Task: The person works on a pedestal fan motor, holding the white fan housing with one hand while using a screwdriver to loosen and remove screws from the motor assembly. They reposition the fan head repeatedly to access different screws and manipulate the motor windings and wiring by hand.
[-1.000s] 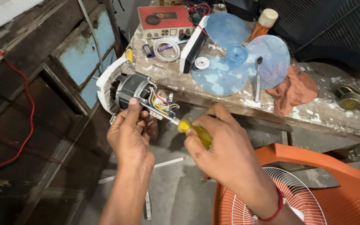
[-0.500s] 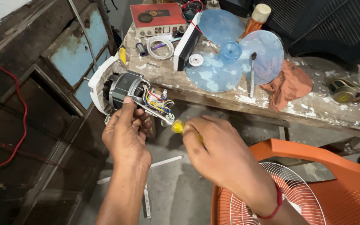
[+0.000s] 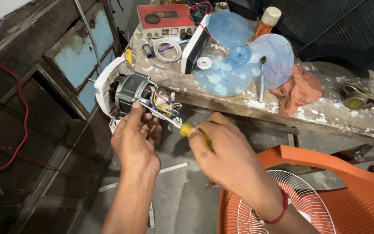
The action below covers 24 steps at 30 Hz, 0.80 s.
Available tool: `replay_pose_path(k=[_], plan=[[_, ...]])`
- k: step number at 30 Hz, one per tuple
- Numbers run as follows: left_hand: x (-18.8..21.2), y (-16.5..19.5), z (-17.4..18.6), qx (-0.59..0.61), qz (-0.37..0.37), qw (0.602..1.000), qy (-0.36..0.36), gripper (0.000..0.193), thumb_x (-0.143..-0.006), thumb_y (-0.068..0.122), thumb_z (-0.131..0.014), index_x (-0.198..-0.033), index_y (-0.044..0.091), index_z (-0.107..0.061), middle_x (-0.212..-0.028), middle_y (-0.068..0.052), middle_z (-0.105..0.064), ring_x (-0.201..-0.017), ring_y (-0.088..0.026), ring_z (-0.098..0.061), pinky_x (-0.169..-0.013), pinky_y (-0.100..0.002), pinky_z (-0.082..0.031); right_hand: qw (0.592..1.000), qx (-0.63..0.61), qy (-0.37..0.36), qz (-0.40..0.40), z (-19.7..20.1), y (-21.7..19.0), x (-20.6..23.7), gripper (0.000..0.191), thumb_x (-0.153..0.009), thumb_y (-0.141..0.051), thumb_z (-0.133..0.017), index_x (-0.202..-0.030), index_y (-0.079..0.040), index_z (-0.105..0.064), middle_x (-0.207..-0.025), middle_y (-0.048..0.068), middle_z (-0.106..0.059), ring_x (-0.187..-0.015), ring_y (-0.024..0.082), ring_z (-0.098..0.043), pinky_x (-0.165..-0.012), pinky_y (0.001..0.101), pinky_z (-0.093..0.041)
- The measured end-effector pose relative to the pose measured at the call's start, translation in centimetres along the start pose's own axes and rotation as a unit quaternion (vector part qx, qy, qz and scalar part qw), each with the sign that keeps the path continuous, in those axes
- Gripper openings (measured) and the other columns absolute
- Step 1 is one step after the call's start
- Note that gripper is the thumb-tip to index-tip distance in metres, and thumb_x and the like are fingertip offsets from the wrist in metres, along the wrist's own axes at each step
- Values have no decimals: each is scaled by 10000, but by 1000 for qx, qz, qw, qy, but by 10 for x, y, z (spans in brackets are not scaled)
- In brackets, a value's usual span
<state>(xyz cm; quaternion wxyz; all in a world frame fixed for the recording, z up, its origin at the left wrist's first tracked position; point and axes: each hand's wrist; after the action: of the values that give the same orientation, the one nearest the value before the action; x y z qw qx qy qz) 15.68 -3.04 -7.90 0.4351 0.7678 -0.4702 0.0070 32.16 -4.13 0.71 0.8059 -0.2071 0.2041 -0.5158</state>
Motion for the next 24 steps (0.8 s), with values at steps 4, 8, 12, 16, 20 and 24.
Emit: replay_pose_path(k=[4, 8, 12, 16, 20, 24], plan=[[0, 1, 1, -2, 14, 1000, -2, 220, -874, 287, -771, -791, 160, -612, -728, 35, -666, -674, -115, -655, -589, -281, -497, 999, -52, 3, 3, 0, 1, 5, 235, -853, -244, -716, -998, -67, -666, -972, 158, -621, -803, 363, -647, -716, 452, -507], [-2, -2, 1, -1, 14, 1000, -3, 191, -872, 260, -776, -801, 149, -638, -725, 33, -662, -682, -118, -646, -605, -283, -487, 998, -33, 15, 45, -2, 1, 6, 345, -849, -250, -725, -1123, -64, -627, -1056, 141, -667, -948, 397, -643, -761, 473, -492], [-3, -2, 3, 5, 19, 1000, 1, 192, -870, 257, -779, -798, 148, -638, -725, 36, -662, -695, -120, -653, -616, -282, -482, 1000, 10, -4, 7, -5, 0, 7, 256, -919, -258, -698, -1107, -88, -662, -1041, 153, -675, -971, 416, -647, -805, 492, -494], [-4, -1, 3, 15, 19, 1000, -5, 194, -864, 260, -785, -794, 158, -635, -729, 35, -668, -702, -122, -652, -616, -285, -470, 996, 13, 45, 76, -3, -1, 8, 158, -903, -133, -647, -1040, -62, -682, -1037, 195, -643, -971, 421, -652, -824, 476, -518], [-3, 0, 1, 10, 17, 1000, -6, 188, -867, 274, -783, -803, 155, -651, -735, 37, -670, -704, -120, -654, -622, -280, -466, 998, -28, 28, 42, 2, -4, 8, 279, -842, -172, -685, -1095, -61, -651, -1082, 193, -644, -889, 417, -672, -747, 461, -530], [-2, 0, 1, 15, 23, 1000, -6, 199, -868, 272, -787, -802, 155, -640, -735, 33, -671, -701, -119, -650, -623, -281, -466, 1000, -29, 10, 6, 7, -7, 4, 383, -843, -248, -732, -1184, -103, -635, -988, 164, -726, -896, 399, -690, -728, 462, -519]])
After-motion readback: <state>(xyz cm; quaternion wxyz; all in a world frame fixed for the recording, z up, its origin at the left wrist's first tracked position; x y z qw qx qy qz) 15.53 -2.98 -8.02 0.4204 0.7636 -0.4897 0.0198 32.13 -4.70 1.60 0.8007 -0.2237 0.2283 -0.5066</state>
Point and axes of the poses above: each hand's wrist, its own x-axis away from the middle knuckle, its own z-axis out of the back of the hand, y = z × x
